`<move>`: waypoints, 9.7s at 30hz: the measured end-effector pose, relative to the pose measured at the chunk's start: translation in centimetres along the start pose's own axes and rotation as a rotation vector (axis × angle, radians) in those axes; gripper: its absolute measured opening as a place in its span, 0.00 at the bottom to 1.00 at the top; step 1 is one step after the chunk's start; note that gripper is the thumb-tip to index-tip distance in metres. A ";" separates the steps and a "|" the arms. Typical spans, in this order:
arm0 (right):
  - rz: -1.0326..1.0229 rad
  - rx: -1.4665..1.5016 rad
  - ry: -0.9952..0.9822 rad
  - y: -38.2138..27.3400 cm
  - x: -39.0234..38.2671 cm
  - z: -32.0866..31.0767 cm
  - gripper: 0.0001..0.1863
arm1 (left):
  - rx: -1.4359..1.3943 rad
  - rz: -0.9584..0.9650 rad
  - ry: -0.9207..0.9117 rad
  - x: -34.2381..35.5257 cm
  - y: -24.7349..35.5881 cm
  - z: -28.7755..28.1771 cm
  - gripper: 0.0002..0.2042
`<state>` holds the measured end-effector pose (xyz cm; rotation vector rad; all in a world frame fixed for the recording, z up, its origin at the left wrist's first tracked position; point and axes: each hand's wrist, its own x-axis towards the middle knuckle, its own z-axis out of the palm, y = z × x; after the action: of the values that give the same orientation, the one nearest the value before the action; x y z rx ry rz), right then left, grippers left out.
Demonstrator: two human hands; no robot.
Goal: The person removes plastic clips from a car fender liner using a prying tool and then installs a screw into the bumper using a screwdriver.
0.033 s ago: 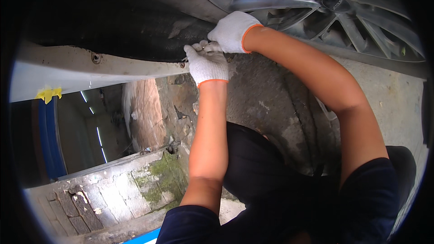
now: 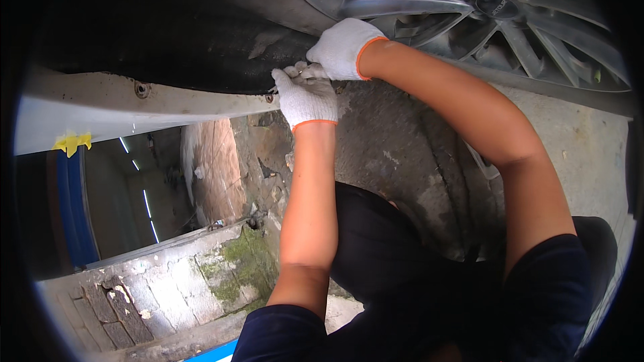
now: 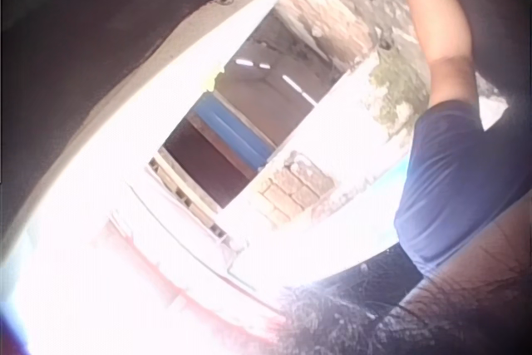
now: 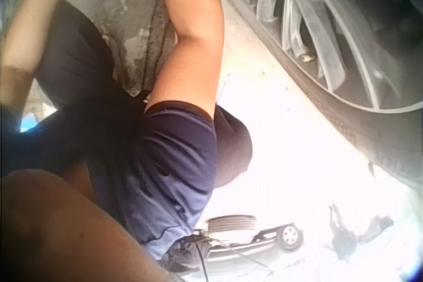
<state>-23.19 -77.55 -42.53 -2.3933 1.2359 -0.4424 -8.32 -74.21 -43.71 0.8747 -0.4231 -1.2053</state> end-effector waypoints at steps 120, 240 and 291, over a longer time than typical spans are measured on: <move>0.034 0.718 1.264 -14.8 -1.0 -8.8 0.35 | -0.872 -0.505 0.055 -6.8 7.4 4.5 0.34; 0.845 0.464 0.356 7.2 -52.2 10.1 0.20 | 0.766 -1.333 -0.599 -13.1 -16.6 -0.2 0.06; 0.520 1.398 -0.244 1.7 -21.7 -5.8 0.23 | -0.036 -0.019 -0.267 -11.1 3.6 -0.7 0.11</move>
<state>-39.11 -61.74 -40.31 -0.8819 0.8681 -0.5479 -9.29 -63.31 -39.58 0.6902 -0.6074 -1.3487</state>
